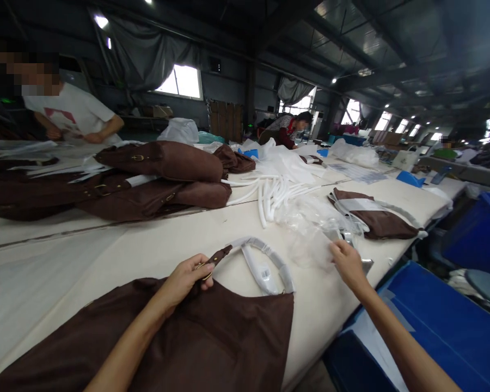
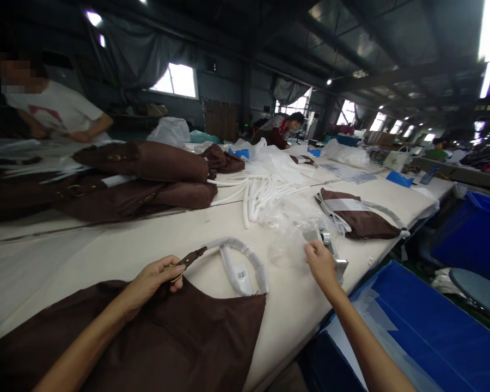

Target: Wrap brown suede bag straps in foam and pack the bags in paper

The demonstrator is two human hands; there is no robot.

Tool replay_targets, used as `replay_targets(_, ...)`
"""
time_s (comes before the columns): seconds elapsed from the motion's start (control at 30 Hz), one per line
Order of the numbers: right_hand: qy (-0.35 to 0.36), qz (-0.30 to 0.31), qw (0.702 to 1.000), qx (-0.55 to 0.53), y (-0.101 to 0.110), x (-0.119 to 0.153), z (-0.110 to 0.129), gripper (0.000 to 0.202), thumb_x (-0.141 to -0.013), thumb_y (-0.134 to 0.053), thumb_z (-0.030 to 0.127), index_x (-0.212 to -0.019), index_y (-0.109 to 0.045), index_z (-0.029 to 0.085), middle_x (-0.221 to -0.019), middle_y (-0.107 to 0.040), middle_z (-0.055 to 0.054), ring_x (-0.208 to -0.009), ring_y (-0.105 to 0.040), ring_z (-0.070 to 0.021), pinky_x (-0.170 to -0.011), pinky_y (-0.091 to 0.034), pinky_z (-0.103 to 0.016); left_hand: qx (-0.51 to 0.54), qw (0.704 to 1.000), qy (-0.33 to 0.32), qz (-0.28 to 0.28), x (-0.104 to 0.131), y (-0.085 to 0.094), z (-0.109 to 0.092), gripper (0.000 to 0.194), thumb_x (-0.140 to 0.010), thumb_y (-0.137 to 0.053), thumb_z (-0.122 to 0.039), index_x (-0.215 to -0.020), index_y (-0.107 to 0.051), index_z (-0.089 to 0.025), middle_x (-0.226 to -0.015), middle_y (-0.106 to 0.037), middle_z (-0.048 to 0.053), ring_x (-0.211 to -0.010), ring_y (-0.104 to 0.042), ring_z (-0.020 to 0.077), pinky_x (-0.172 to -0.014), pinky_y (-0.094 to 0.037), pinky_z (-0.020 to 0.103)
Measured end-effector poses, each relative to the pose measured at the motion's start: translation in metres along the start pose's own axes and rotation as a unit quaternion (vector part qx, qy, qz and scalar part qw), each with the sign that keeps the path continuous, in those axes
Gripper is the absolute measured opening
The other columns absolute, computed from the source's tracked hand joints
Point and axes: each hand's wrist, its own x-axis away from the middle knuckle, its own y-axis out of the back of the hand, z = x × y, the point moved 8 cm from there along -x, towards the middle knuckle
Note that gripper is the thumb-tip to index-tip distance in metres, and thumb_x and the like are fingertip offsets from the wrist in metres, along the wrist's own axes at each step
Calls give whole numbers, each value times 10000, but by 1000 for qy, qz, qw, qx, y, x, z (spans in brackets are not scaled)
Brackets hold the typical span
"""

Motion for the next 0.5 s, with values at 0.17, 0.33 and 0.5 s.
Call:
replay_targets(0.17,-214,116,907,-343,-7,32,20,315,-643,-731,458,-644,-542,206,-603,-575,7,-517,-532,-132,-460,-476,-251,29,999,-24,-24,4,2,-1,393,-705,-635,-579,-762,-517,-209,-641,-653,3,-589,-575,168,-609,-397,272)
replay_targets(0.33,-279,276,837,-381,-75,59,74,313,-562,-769,375,-600,-516,194,-565,-512,39,-488,-462,-92,-435,-423,-206,53,997,-23,-42,7,6,4,399,-706,-654,-569,-797,-536,-198,-660,-664,11,-584,-576,148,-601,-392,262)
replay_targets(0.5,-274,336,805,-405,-156,68,113,245,-536,-685,297,-584,-465,203,-545,-472,63,-484,-460,-100,-442,-457,-234,76,995,-47,-45,11,7,1,398,-732,-662,-565,-802,-535,-194,-666,-664,7,-575,-572,137,-595,-400,253)
